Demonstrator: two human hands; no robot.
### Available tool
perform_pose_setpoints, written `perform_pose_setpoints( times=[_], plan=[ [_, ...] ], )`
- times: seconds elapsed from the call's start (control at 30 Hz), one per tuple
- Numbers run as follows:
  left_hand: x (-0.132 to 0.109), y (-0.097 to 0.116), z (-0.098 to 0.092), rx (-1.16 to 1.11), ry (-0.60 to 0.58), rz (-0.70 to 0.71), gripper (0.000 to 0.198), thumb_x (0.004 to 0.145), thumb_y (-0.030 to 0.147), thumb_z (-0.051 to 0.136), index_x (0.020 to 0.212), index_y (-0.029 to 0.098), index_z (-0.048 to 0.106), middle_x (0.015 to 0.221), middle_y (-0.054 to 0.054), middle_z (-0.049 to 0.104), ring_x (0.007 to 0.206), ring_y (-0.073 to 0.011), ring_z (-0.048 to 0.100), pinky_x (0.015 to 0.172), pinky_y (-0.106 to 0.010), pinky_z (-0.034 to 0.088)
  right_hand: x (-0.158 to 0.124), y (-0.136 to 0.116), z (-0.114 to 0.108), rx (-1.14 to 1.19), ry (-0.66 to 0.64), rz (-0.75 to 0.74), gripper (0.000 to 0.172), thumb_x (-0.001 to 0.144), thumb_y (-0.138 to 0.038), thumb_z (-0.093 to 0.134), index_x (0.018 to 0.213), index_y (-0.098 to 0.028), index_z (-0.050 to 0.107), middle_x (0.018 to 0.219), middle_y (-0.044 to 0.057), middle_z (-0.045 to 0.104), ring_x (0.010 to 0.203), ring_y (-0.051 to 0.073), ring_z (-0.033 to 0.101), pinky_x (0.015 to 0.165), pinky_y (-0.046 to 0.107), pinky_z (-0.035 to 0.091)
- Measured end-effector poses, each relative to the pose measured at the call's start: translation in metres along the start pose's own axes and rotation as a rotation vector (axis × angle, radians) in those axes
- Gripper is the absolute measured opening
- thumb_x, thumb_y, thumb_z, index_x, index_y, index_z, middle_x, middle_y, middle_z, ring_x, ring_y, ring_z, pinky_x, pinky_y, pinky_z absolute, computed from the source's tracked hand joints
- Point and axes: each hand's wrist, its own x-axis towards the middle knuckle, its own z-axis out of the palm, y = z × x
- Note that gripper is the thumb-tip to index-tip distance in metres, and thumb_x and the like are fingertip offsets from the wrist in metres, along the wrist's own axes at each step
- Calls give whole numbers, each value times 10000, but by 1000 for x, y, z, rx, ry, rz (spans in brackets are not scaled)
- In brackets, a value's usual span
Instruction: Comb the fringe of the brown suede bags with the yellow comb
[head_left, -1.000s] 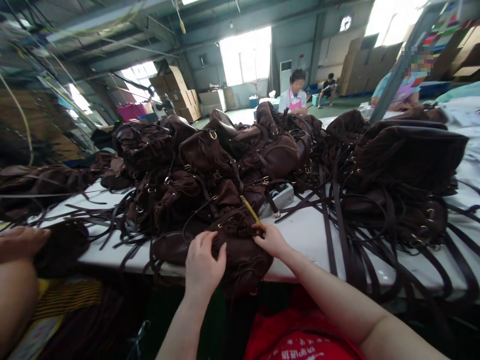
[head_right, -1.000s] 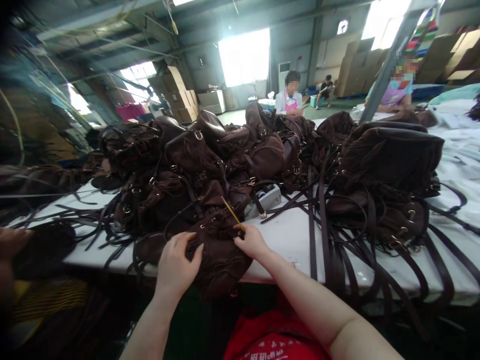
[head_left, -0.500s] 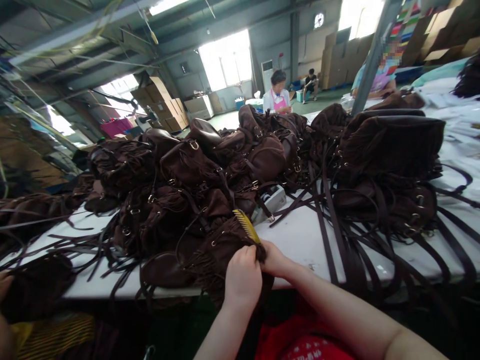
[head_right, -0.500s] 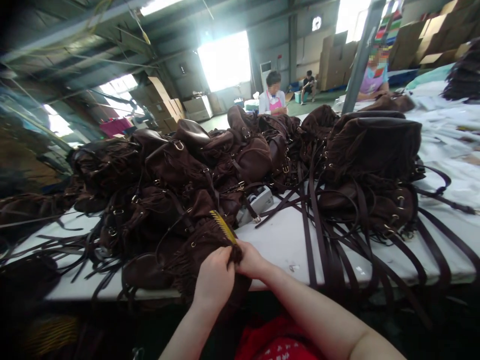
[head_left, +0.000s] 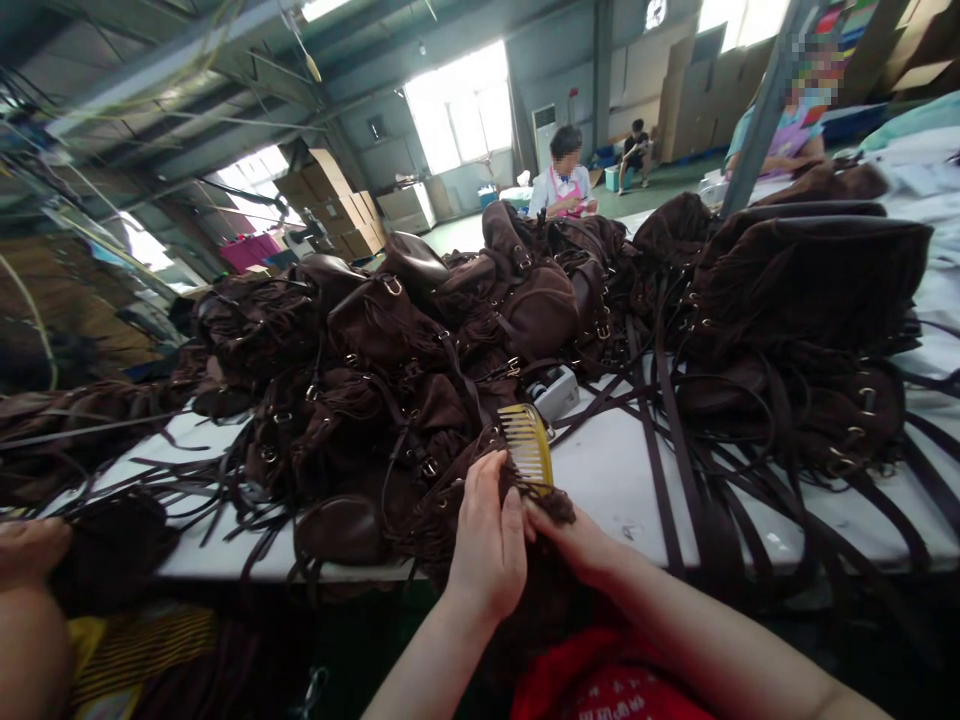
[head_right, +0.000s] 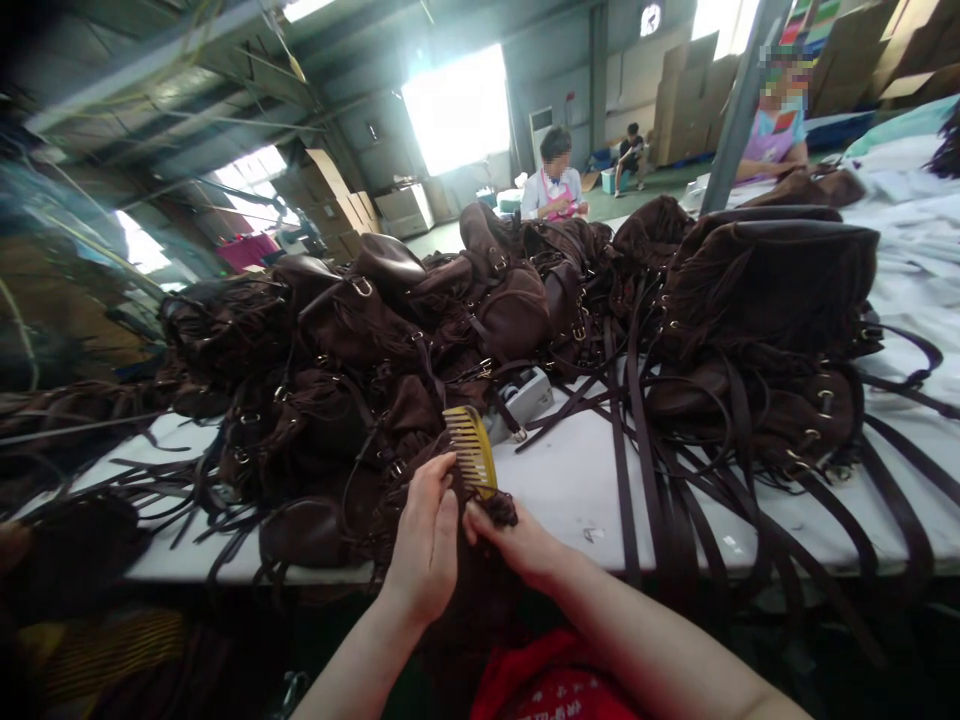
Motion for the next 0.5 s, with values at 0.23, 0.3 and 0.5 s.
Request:
perform_pose_setpoints(
  times=[0.23,0.3,0.5],
  plan=[
    [13,-15,-2,338,-23,-224,356,815,201,516,1162,127,544,1184,-149,526,1129,-274,525,963,-392,437,-18,6,2,-112,-39,11,552,813,-691,450,592,-187,483,581,-16,421,570,115,386,535,239,331],
    [18,-21,-8,450,-191,-308,376,777,272,580,1120,118,589,1089,-144,580,1047,-281,572,926,-377,443,-18,10,1,-151,0,20,558,813,-699,440,594,-187,487,571,-17,417,561,116,383,526,240,324],
    [12,-39,-20,402,-418,-412,328,672,392,677,905,161,679,915,-125,680,836,-279,637,736,-331,460,-37,19,-5,-160,7,94,542,802,-677,486,596,-176,510,599,-8,442,594,122,413,574,249,352]
  ],
)
